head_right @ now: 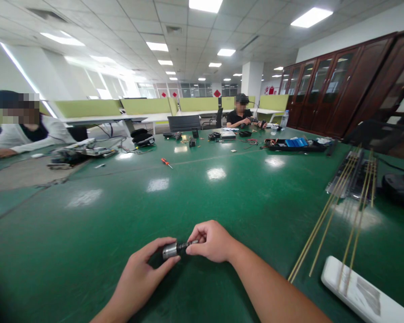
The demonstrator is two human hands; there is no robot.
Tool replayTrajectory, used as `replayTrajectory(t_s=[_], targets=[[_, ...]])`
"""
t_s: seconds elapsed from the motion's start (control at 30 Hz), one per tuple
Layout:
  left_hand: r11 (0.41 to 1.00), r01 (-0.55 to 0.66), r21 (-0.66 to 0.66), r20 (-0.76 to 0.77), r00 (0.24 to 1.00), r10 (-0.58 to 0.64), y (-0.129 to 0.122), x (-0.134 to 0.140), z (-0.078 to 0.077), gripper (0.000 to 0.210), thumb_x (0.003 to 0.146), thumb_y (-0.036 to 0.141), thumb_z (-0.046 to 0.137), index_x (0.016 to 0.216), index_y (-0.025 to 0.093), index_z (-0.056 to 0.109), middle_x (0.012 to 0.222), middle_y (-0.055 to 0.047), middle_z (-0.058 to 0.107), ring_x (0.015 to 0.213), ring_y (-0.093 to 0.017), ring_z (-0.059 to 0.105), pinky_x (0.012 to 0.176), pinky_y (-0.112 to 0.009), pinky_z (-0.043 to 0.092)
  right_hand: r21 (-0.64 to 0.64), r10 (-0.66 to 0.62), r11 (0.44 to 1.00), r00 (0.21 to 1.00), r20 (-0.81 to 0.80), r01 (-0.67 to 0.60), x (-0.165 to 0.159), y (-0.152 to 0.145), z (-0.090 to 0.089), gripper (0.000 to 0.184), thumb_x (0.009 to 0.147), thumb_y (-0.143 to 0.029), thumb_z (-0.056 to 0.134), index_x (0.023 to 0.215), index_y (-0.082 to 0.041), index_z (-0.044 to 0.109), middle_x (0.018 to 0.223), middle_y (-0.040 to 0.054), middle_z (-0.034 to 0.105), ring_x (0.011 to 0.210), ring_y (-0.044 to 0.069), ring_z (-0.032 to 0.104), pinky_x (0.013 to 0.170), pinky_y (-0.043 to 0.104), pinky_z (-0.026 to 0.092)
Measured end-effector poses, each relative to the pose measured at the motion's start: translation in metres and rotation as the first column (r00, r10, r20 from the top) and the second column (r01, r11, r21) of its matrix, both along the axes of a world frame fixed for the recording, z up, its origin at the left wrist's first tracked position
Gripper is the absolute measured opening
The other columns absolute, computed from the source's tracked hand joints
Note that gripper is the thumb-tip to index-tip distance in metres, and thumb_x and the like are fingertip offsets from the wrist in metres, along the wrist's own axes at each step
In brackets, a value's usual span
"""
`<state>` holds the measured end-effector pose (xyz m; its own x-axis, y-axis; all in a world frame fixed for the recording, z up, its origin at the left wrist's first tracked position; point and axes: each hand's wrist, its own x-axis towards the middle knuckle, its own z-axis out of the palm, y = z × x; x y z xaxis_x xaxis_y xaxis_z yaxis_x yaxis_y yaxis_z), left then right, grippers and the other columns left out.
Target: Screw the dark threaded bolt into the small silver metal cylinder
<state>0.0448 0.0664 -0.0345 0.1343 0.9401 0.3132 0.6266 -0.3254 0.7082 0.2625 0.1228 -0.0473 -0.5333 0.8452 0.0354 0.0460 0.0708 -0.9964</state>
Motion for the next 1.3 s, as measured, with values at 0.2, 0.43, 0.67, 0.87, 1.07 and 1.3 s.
replayTrajectory(t_s=[0.2,0.43,0.67,0.87,1.07,1.3], targets=[[1.000,0.004,0.016,-0.006,1.000,-0.004,-0.0007,0.0007,0.0036,0.025,0.079,0.035,0.071,0.103,0.027,0.070,0.101,-0.001,0.073,0.093,-0.022,0.068,0.084,-0.032,0.056,0.019,-0.006,1.000,1.000,0.009,0.006,0.0002,0.0003,0.0007,0.021,0.065,-0.025,0.079,0.077,-0.014,0.066,0.057,-0.0061,0.053,0.049,0.007,0.041,0.049,0.021,0.029],[1.000,0.004,0.022,-0.001,1.000,-0.004,-0.0007,0.0021,0.0046,0.025,0.078,0.037,0.071,0.102,0.027,0.071,0.100,-0.001,0.073,0.091,-0.022,0.069,0.084,-0.032,0.056,0.007,-0.003,1.000,1.000,0.009,0.003,0.0009,-0.0003,0.0015,0.021,0.066,-0.025,0.079,0.078,-0.014,0.066,0.057,-0.0058,0.053,0.050,0.007,0.042,0.049,0.021,0.030],[1.000,-0.008,0.013,0.003,1.000,0.008,-0.0007,0.0016,0.0054,0.026,0.078,0.036,0.071,0.102,0.028,0.071,0.101,0.000,0.073,0.093,-0.022,0.069,0.086,-0.034,0.056,-0.005,-0.001,1.000,1.000,-0.002,0.001,0.0006,0.0012,0.0001,0.020,0.067,-0.024,0.078,0.077,-0.014,0.065,0.056,-0.0061,0.053,0.049,0.007,0.043,0.049,0.020,0.031],[1.000,-0.001,0.023,-0.001,1.000,0.001,0.0001,0.0016,0.0049,0.027,0.079,0.037,0.070,0.103,0.025,0.071,0.102,-0.003,0.073,0.093,-0.024,0.069,0.085,-0.035,0.057,-0.012,-0.003,1.000,1.000,-0.012,0.003,0.0009,0.0027,-0.0013,0.023,0.066,-0.028,0.080,0.076,-0.014,0.065,0.057,-0.0055,0.056,0.049,0.008,0.045,0.048,0.021,0.033],[1.000,-0.013,-0.010,0.005,1.000,0.013,0.0007,-0.0001,0.0040,0.028,0.080,0.040,0.070,0.104,0.027,0.069,0.104,-0.001,0.072,0.095,-0.023,0.068,0.089,-0.036,0.055,-0.074,0.006,0.997,0.998,-0.068,-0.011,0.0010,0.0043,-0.0007,0.031,0.064,-0.035,0.083,0.074,-0.015,0.062,0.055,-0.0048,0.057,0.048,0.009,0.051,0.049,0.021,0.037],[1.000,-0.013,-0.026,0.016,1.000,0.013,0.0002,-0.0014,0.0036,0.029,0.081,0.040,0.070,0.106,0.026,0.068,0.105,-0.002,0.071,0.096,-0.024,0.067,0.090,-0.037,0.054,-0.098,-0.009,0.995,0.995,-0.098,0.000,0.0017,0.0030,0.0025,0.034,0.062,-0.037,0.085,0.073,-0.015,0.061,0.057,-0.0041,0.059,0.048,0.009,0.052,0.049,0.022,0.039]])
